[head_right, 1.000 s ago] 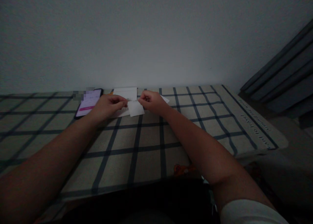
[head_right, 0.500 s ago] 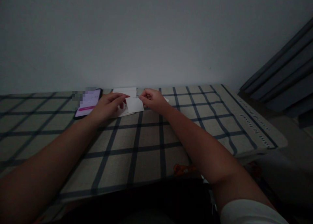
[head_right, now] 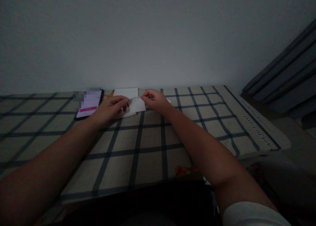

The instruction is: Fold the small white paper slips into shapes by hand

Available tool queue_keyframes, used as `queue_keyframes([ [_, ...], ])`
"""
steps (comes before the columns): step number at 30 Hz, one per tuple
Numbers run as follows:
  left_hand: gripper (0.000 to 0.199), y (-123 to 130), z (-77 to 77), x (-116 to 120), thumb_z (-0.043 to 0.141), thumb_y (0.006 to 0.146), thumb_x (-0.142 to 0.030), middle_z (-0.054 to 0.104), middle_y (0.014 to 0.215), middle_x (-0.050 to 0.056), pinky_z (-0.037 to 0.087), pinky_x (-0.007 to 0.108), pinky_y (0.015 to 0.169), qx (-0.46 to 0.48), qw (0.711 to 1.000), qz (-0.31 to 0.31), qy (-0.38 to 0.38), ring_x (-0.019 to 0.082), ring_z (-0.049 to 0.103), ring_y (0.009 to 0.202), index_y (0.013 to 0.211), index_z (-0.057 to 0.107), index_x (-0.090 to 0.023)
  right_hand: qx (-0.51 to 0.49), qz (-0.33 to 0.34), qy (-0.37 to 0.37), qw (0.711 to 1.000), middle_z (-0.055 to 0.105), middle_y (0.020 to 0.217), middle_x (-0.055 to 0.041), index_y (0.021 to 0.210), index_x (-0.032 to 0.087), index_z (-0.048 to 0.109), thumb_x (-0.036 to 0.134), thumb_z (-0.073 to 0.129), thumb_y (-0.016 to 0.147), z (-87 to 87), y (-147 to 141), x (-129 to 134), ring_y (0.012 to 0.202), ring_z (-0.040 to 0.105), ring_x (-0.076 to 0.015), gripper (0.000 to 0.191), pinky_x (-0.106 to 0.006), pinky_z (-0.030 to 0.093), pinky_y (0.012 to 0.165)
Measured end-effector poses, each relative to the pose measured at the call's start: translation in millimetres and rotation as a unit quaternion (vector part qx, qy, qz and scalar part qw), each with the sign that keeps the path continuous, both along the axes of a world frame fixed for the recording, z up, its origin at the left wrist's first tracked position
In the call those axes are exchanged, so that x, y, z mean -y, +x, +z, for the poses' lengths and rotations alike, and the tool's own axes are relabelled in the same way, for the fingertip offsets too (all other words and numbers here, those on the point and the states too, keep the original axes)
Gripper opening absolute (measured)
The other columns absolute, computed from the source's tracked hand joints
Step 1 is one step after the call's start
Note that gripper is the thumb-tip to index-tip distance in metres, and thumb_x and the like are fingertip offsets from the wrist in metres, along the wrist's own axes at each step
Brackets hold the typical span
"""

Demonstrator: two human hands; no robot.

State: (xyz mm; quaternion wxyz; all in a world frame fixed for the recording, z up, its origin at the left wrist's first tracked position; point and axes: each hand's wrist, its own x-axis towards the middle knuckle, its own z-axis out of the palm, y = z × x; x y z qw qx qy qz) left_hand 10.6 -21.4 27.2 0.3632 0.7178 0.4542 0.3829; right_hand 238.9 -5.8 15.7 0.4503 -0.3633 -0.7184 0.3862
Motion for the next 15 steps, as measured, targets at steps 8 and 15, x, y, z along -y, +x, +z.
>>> queue_keyframes([
  [8,0.042,0.0,-3.7,-2.4,0.082,0.071,-0.056,0.065,0.069,0.001,0.039,0.026,0.058,0.02,1.0,0.0,0.0,0.014,0.055,0.062,0.083,0.072,-0.018,-0.014,0.005,-0.009,1.0,0.057,0.073,0.0026,0.096,0.018,0.06,0.037,0.065,0.089,-3.9,-0.4,-1.8,0.061,0.054,-0.0109,0.021,-0.024,0.044,0.056],
  [15,0.041,0.4,-5.2,-3.3,0.088,0.067,-0.051,0.062,0.065,0.0,0.035,0.024,0.053,0.049,0.999,0.007,-0.012,0.011,0.052,0.058,0.081,0.071,-0.017,0.057,0.019,0.063,0.996,0.064,0.094,-0.0026,0.124,0.016,0.067,0.028,0.061,0.091,-5.2,2.5,-0.6,0.067,0.051,-0.011,0.036,-0.024,0.04,0.059],
])
